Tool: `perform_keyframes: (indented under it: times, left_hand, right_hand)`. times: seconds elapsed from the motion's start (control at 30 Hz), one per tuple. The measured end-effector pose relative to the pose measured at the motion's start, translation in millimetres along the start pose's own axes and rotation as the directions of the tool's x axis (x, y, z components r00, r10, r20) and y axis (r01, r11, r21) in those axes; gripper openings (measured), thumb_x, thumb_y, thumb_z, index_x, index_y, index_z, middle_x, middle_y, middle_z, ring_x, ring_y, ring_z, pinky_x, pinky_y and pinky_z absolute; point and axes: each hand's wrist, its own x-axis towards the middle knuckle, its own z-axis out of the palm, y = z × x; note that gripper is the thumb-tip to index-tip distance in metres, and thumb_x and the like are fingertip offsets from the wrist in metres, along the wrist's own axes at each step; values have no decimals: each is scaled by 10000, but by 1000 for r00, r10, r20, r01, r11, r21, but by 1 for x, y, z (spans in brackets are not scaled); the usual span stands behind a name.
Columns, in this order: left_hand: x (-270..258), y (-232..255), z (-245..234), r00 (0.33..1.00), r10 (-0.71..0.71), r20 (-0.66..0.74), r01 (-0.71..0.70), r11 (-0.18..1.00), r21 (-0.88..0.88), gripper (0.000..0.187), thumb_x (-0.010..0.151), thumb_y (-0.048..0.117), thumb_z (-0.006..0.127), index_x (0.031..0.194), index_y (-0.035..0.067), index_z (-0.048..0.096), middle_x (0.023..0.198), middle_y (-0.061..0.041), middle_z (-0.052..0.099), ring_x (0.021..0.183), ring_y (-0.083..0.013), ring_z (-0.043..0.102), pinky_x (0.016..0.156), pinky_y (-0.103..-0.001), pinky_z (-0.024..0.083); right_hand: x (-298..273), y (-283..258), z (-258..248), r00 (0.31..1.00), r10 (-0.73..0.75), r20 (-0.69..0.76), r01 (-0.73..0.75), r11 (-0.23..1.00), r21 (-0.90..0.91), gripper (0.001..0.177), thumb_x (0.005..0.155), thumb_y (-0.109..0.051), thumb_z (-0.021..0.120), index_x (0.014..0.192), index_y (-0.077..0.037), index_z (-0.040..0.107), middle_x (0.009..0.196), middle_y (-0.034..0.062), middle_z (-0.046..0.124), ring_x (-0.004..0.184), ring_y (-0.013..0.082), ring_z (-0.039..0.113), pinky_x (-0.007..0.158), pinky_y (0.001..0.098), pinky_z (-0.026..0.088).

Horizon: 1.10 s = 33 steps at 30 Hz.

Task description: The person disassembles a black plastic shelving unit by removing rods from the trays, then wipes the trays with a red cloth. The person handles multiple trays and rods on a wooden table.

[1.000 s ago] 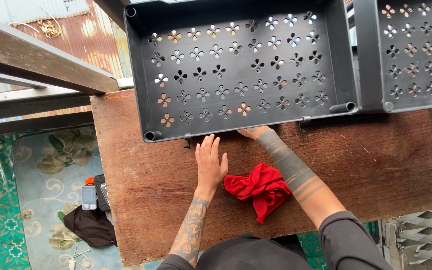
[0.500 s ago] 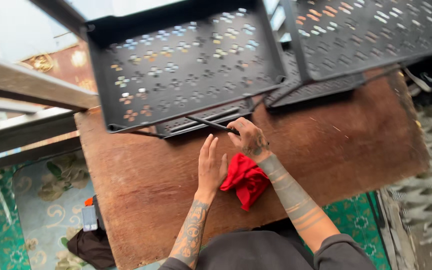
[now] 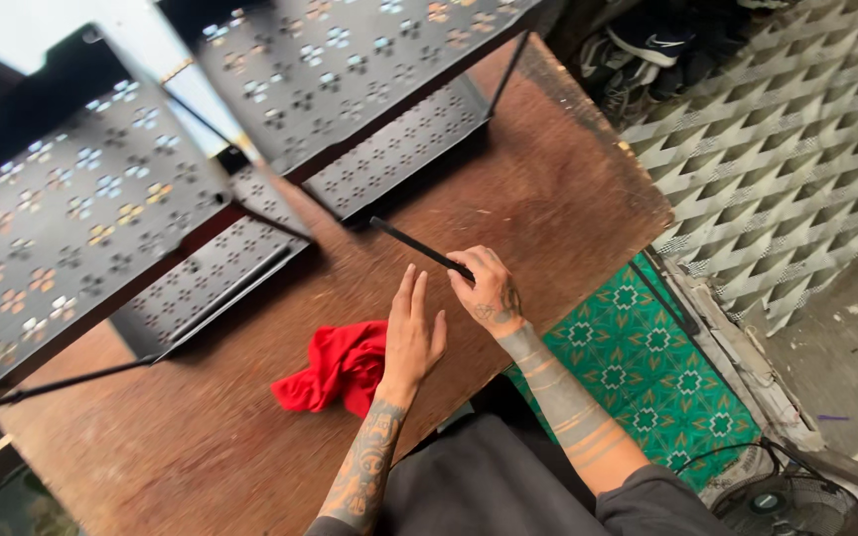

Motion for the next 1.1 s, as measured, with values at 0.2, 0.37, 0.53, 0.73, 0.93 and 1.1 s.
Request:
perform_keyframes:
  times: [0.2,0.37,0.53,0.73,0.93,1.1]
  left_hand:
    - [45,15,81,984,74,165,-74,997,-6,775,845,83,679,1539,-23,350,1616,-235,338,1430,-424,407,1172,-483,362]
    - [78,6,144,975,30,220,-49,995,81,856,782,92,672,1561,5,326,1641,-187,318,1474,-370,353,1217,-523,261]
    - [108,-7,195,974,9,225,-57,977,207,886,752,125,662,1571,58,331,1647,-146,313,1509,-319,320,1243,-566,183]
    - [133,-14,232,981,-1,194,-54,958,280,835,758,128,641,1551,77,388,1646,-127,336,1524,-293,320,1248,-627,124]
    - [141,-9,244,993,21,118,-53,961,272,697,857,134,585,1533,68,431,1637,-126,378,1520,-287,341,1252,-644,94]
    - [141,-8,243,992,12,127,-45,963,265,683,858,133,570,1523,52,440,1632,-140,378,1520,-295,342,1252,-639,93]
  right_hand:
    - [7,91,-37,988,24,-149,-41,992,-116,241,880,-68,730,1116,-32,694,1033,137,666,990,347,635,845,430,528]
    - [27,165,-38,987,55,-154,-76,988,-137,224,893,-70,729,1112,-36,696,1019,139,657,991,353,633,855,437,526]
    - [43,219,-35,991,15,-132,-39,982,-185,250,897,-70,727,1140,-33,684,1068,154,648,1017,366,627,878,448,524]
    - [57,252,-29,994,23,-106,-50,964,-261,250,923,-103,717,1166,-47,693,1102,138,653,1052,349,623,931,454,492]
    - [56,251,-27,996,62,-71,-80,953,-292,263,928,-121,713,1183,-56,704,1116,118,644,1069,333,607,953,450,479]
    - [59,247,-29,995,79,-63,-95,945,-313,300,915,-137,722,1200,-48,695,1121,118,633,1081,332,600,962,450,484]
